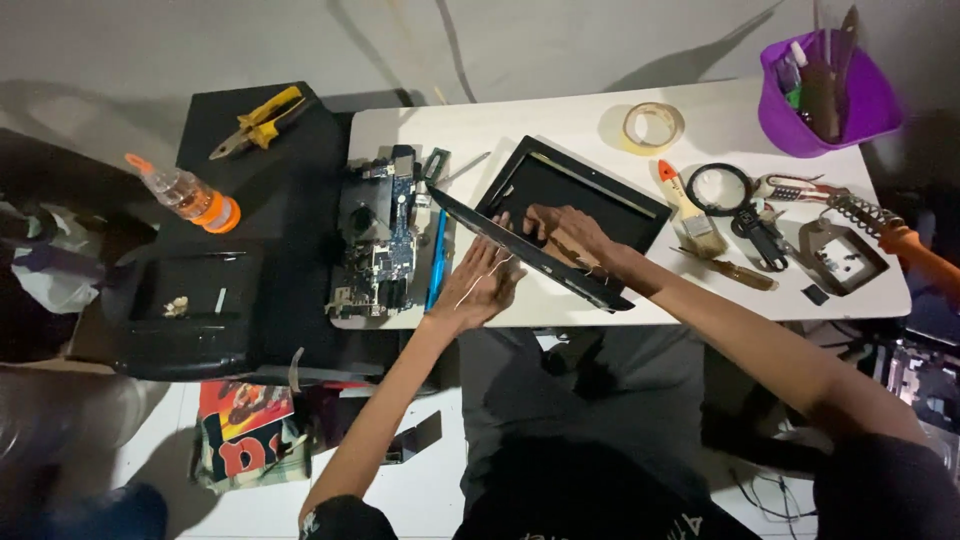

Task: Disassembling a laptop screen assembly by removing screws and prying the bezel from the frame.

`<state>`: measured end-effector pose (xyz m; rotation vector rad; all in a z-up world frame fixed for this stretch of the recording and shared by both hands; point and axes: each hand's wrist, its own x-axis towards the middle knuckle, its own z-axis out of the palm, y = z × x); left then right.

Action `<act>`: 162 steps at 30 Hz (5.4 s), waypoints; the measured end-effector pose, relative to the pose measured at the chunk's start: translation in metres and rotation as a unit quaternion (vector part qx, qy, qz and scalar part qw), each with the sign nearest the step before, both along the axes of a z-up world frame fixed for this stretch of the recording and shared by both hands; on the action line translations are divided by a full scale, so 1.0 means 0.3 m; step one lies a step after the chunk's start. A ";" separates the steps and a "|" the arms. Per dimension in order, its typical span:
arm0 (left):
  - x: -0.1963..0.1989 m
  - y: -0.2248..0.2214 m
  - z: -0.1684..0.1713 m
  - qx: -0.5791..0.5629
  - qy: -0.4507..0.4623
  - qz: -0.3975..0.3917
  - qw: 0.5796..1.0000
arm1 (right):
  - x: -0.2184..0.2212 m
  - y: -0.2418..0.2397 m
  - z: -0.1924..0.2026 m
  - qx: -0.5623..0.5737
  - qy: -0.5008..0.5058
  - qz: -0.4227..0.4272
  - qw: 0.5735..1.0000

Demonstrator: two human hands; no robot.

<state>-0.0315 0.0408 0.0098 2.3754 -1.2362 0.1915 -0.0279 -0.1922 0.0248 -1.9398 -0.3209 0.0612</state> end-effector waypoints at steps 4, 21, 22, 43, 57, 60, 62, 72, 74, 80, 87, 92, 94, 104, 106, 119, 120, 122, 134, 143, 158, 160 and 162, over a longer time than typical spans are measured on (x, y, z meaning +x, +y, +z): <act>-0.035 0.052 -0.065 -0.004 0.093 0.017 0.996 | 0.023 0.011 -0.006 -0.051 0.038 0.000 0.998; -0.009 -0.013 0.103 -0.495 0.293 0.187 0.796 | 0.221 -0.008 -0.440 -0.302 -0.285 0.028 0.909; -0.007 -0.018 0.101 -0.496 0.293 0.187 0.796 | 0.246 -0.019 -0.434 -0.302 -0.285 0.029 0.909; 0.069 -0.089 -0.127 -0.500 0.276 0.180 0.801 | 0.430 0.043 -0.629 -0.423 0.054 -0.030 0.904; -0.005 -0.065 -0.007 -0.567 0.298 0.186 0.745 | 0.166 0.140 -0.012 -0.356 0.047 0.031 0.933; -0.075 -0.074 0.200 -0.569 0.310 0.237 0.724 | 0.184 0.129 -0.058 -0.367 0.015 -0.014 0.930; -0.023 -0.035 -0.145 -0.565 0.315 0.247 0.722 | 0.167 0.140 -0.041 -0.376 0.004 -0.018 0.926; -0.129 0.004 -0.015 -0.469 0.320 0.241 0.787 | 0.145 0.133 -0.062 -0.478 -0.162 -0.039 0.862; -0.142 -0.001 -0.096 -0.489 0.288 0.220 0.794 | 0.135 0.119 -0.056 -0.491 -0.173 -0.045 0.853; -0.208 -0.042 0.020 -0.521 0.272 0.178 0.789 | 0.119 0.057 -0.100 -0.510 -0.213 -0.065 0.831; -0.195 -0.009 0.041 -0.511 0.287 0.082 0.806 | 0.094 0.033 -0.127 -0.519 -0.238 -0.089 0.816; -0.169 0.067 0.035 -0.447 0.288 0.072 0.844 | 0.064 0.047 -0.107 -0.524 -0.288 -0.106 0.794; -0.157 0.080 0.032 -0.451 0.301 0.071 0.837 | 0.051 0.058 -0.092 -0.519 -0.313 -0.114 0.788; -0.072 0.071 0.142 -0.141 0.293 0.205 0.923 | 0.009 0.093 -0.087 -0.539 -0.366 -0.150 0.744; -0.054 0.036 0.169 -0.055 0.273 0.198 0.940 | 0.006 0.091 -0.093 -0.538 -0.363 -0.149 0.746; 0.070 -0.106 0.049 -0.066 0.236 0.203 0.948 | 0.000 0.061 -0.078 -0.518 -0.399 -0.169 0.737; 0.061 -0.115 0.054 -0.062 0.239 0.206 0.947 | -0.008 0.060 -0.076 -0.513 -0.402 -0.171 0.738; 0.082 -0.124 0.031 -0.049 0.248 0.211 0.944 | -0.023 0.067 -0.061 -0.508 -0.400 -0.182 0.741; 0.012 -0.230 0.034 -0.256 0.258 0.245 0.899 | -0.088 0.045 -0.020 -0.480 -0.403 -0.208 0.751; 0.040 -0.244 -0.046 -0.278 0.174 0.250 0.911 | -0.332 0.002 0.145 -0.343 -0.380 -0.177 0.841; 0.014 -0.254 0.003 -0.311 0.194 0.228 0.902 | -0.554 -0.306 0.055 -0.048 -0.277 -0.390 0.877; 0.018 -0.253 -0.006 -0.309 0.192 0.233 0.902 | -0.548 -0.294 0.043 -0.056 -0.277 -0.387 0.878; 0.024 -0.256 -0.020 -0.301 0.200 0.250 0.898 | -0.546 -0.285 0.037 -0.051 -0.279 -0.395 0.874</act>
